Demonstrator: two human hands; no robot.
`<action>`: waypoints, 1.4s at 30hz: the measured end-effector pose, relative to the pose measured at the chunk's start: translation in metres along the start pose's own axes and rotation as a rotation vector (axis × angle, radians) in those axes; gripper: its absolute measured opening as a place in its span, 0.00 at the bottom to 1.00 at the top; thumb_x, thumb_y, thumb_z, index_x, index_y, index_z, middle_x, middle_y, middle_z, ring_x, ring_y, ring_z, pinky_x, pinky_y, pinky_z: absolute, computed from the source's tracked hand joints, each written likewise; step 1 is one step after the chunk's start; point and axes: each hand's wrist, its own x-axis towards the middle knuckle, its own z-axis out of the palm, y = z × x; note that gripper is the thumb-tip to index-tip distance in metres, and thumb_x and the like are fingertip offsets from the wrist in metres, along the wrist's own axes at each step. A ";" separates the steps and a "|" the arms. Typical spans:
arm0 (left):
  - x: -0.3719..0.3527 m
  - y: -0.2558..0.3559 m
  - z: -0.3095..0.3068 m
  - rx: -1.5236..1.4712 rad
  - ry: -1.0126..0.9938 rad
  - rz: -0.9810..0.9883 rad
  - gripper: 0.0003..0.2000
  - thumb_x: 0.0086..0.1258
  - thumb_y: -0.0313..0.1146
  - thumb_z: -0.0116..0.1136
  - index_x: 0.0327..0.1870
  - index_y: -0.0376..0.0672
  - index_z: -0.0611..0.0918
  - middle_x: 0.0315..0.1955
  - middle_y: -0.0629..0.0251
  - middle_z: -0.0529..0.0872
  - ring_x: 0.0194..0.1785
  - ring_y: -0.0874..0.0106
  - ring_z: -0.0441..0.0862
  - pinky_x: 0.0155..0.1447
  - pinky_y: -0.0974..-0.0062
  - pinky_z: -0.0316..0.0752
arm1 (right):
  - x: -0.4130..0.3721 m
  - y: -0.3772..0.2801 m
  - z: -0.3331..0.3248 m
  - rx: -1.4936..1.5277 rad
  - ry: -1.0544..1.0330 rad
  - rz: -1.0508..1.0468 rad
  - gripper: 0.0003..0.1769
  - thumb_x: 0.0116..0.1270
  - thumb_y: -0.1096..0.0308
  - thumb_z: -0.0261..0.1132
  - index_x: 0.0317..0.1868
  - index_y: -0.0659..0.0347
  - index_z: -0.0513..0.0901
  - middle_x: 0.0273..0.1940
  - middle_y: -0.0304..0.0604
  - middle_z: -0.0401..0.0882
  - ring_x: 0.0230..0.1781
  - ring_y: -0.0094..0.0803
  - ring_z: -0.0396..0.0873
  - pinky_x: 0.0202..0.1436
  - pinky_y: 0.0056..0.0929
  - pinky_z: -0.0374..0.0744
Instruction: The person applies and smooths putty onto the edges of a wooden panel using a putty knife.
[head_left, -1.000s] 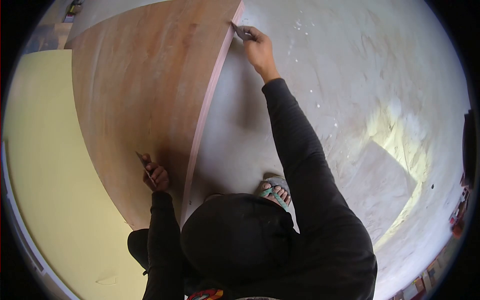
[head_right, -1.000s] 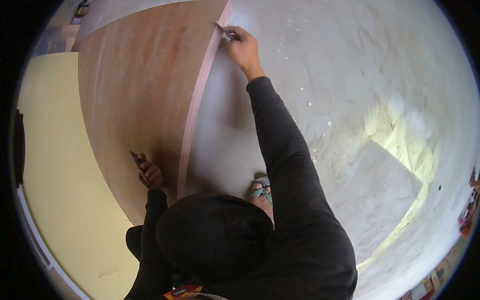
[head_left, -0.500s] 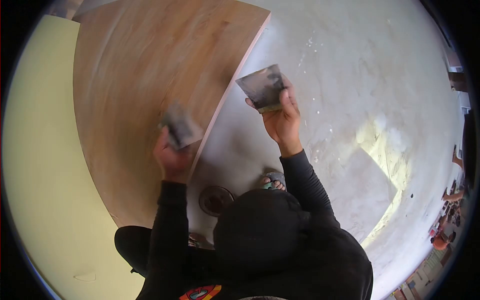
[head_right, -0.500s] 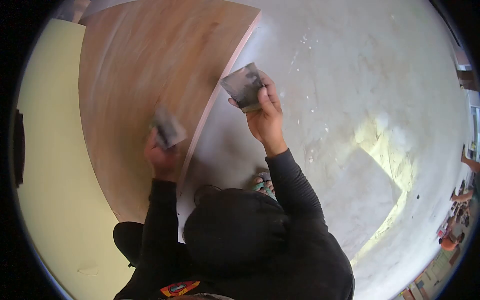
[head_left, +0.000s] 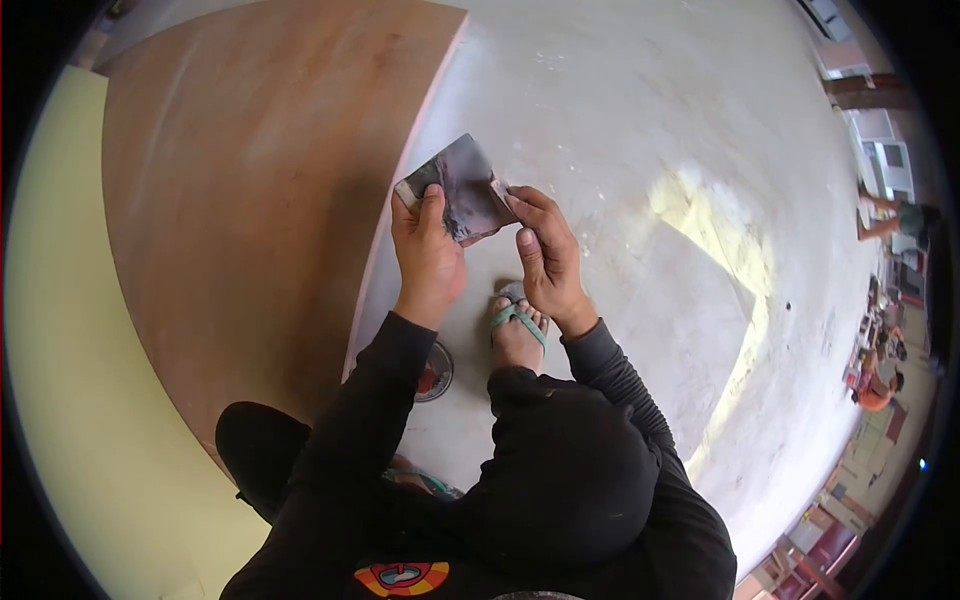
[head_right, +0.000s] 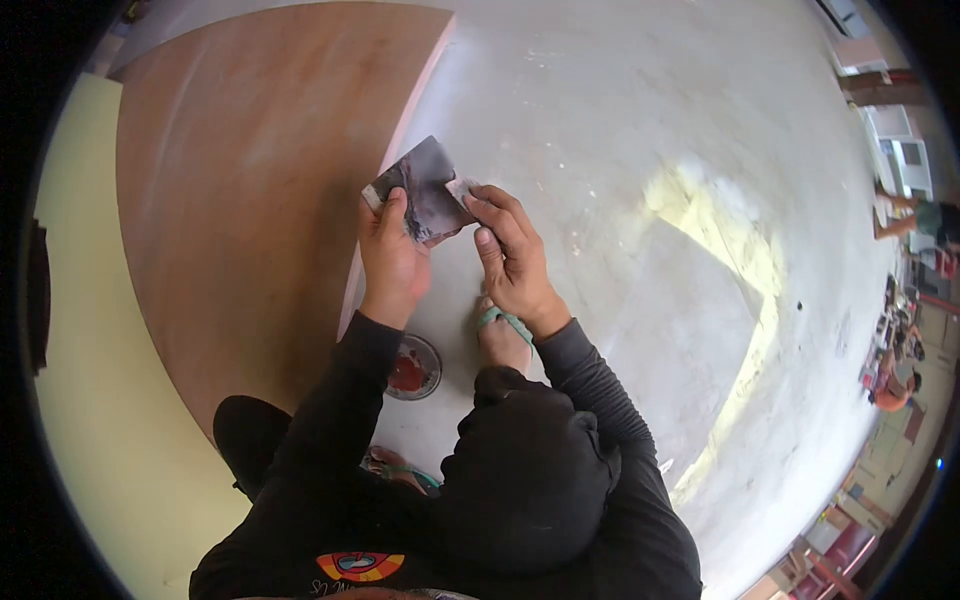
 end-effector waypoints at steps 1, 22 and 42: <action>-0.006 0.007 0.009 -0.026 -0.016 -0.023 0.09 0.78 0.31 0.51 0.55 0.44 0.71 0.50 0.64 0.80 0.51 0.72 0.82 0.51 0.62 0.83 | -0.006 -0.005 -0.008 -0.110 -0.010 0.063 0.15 0.75 0.71 0.56 0.58 0.63 0.80 0.60 0.55 0.76 0.60 0.47 0.77 0.61 0.37 0.76; -0.059 0.122 0.039 0.142 -0.003 0.487 0.15 0.78 0.33 0.50 0.58 0.33 0.69 0.51 0.53 0.80 0.49 0.68 0.80 0.50 0.69 0.79 | 0.012 -0.164 -0.036 -0.826 -0.592 -0.172 0.18 0.64 0.67 0.65 0.56 0.47 0.82 0.52 0.35 0.82 0.55 0.37 0.78 0.48 0.39 0.74; -0.096 0.171 0.031 -0.165 -0.028 0.551 0.16 0.78 0.34 0.53 0.60 0.37 0.68 0.53 0.57 0.78 0.54 0.70 0.78 0.60 0.70 0.74 | 0.039 -0.261 -0.002 -0.644 -0.353 -0.024 0.15 0.70 0.76 0.60 0.55 0.59 0.82 0.53 0.51 0.80 0.52 0.49 0.79 0.53 0.43 0.79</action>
